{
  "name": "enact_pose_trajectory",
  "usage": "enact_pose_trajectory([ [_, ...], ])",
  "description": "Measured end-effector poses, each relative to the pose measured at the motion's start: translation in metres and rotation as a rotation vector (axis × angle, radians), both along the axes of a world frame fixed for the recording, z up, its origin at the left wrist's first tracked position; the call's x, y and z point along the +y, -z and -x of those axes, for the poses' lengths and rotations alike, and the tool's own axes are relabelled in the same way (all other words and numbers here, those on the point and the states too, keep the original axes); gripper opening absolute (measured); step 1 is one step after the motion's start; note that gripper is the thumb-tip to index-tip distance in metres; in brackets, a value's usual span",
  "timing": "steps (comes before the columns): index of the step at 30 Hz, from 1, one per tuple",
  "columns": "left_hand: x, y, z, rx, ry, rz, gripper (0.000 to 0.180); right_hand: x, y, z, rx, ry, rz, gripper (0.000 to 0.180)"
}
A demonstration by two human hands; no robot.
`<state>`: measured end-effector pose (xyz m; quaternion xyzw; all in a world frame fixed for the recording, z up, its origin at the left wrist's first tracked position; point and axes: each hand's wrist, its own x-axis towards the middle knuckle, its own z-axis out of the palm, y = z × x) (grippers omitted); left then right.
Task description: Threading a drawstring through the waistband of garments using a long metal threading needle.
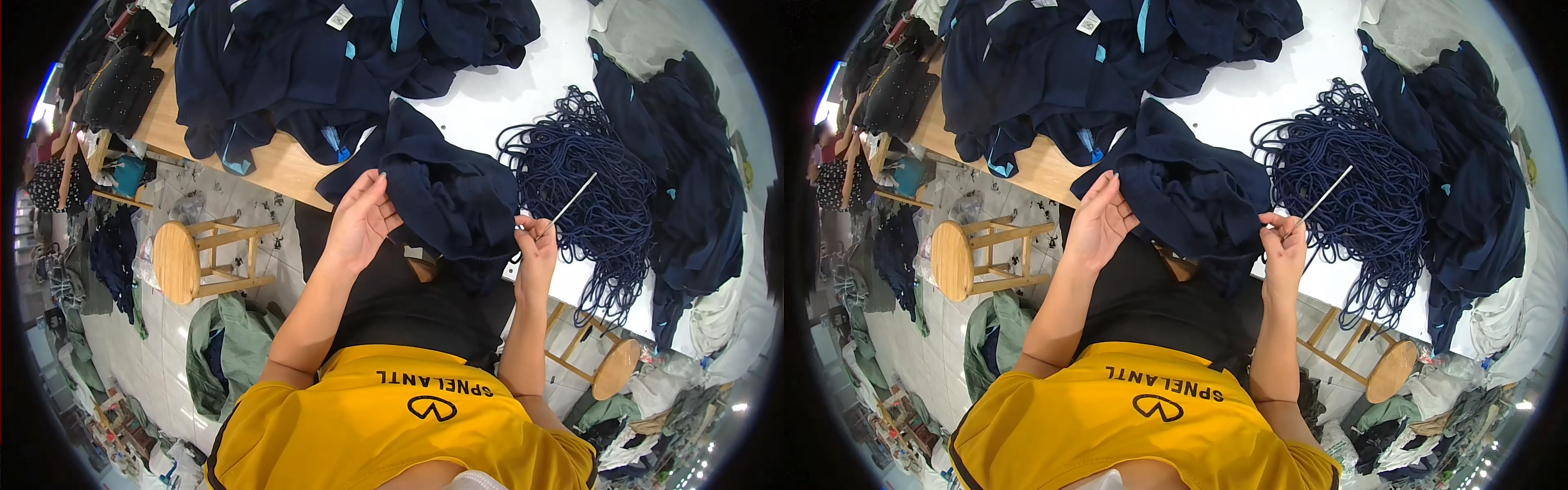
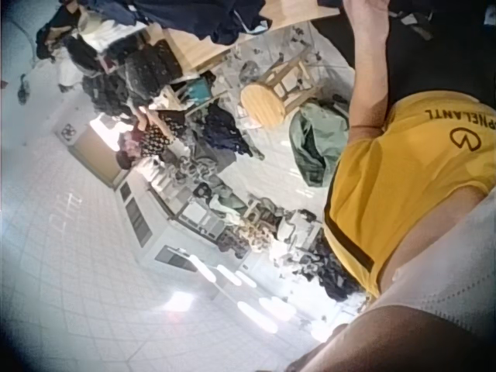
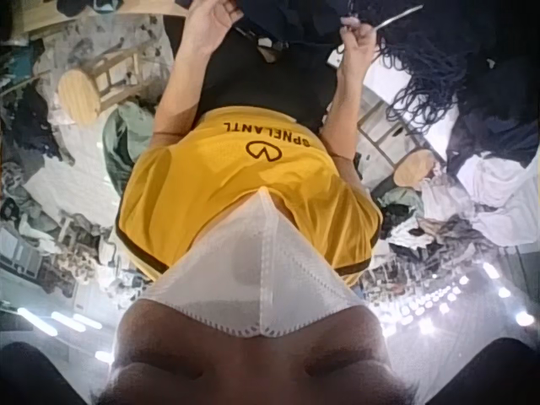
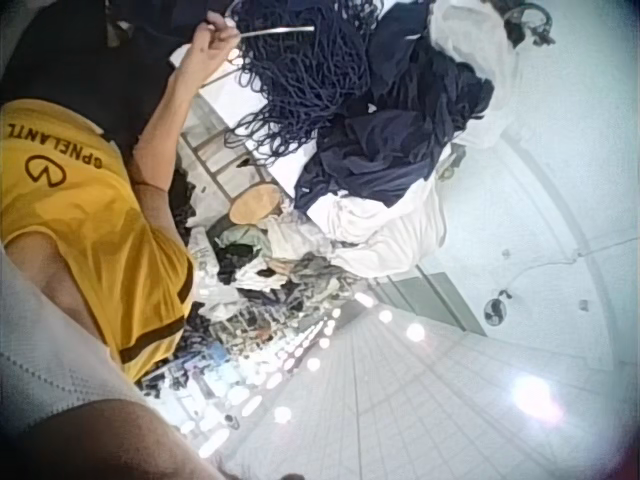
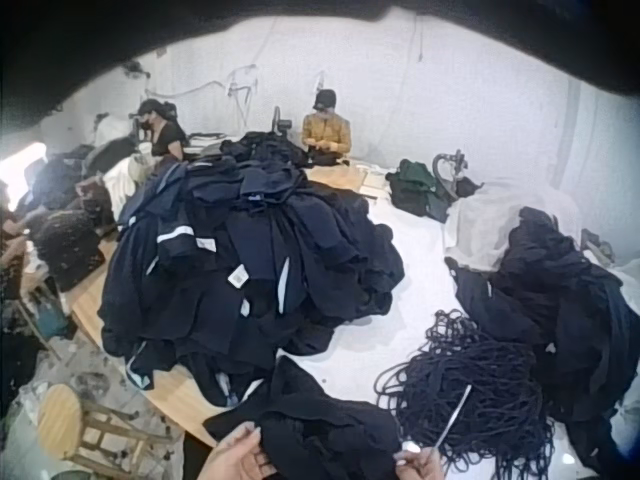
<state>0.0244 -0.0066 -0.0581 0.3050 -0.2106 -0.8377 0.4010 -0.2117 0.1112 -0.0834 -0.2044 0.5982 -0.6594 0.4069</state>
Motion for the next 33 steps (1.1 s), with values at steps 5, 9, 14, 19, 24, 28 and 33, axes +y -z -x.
enact_pose_trajectory([
  [5, 0.005, -0.003, 0.003, -0.063, 0.047, 0.047, 0.015, -0.002, -0.007, -0.011, 0.041, -0.121, 0.001, 0.026],
  [9, 0.007, -0.008, 0.003, -0.114, 0.035, 0.063, 0.019, -0.004, -0.011, -0.018, 0.098, -0.191, -0.009, 0.029],
  [14, 0.005, 0.004, 0.007, -0.934, -0.016, 0.730, 0.045, -0.005, -0.006, -0.022, 0.302, -0.285, -0.020, 0.037],
  [19, -0.015, -0.011, 0.017, -1.321, 0.032, 1.537, 0.069, -0.007, -0.013, -0.035, 0.690, -0.442, 0.017, 0.050],
  [24, -0.040, 0.015, 0.046, -1.152, 0.134, 1.742, 0.044, -0.004, -0.012, -0.055, 1.115, -0.480, -0.019, 0.067],
  [28, -0.048, 0.027, 0.067, -1.125, 0.245, 1.260, 0.016, 0.005, -0.002, -0.076, 1.283, -0.406, -0.112, 0.074],
  [33, -0.077, 0.027, 0.038, -0.543, -0.390, 0.520, 0.021, 0.002, 0.018, -0.049, 0.986, -0.276, -0.192, 0.019],
])
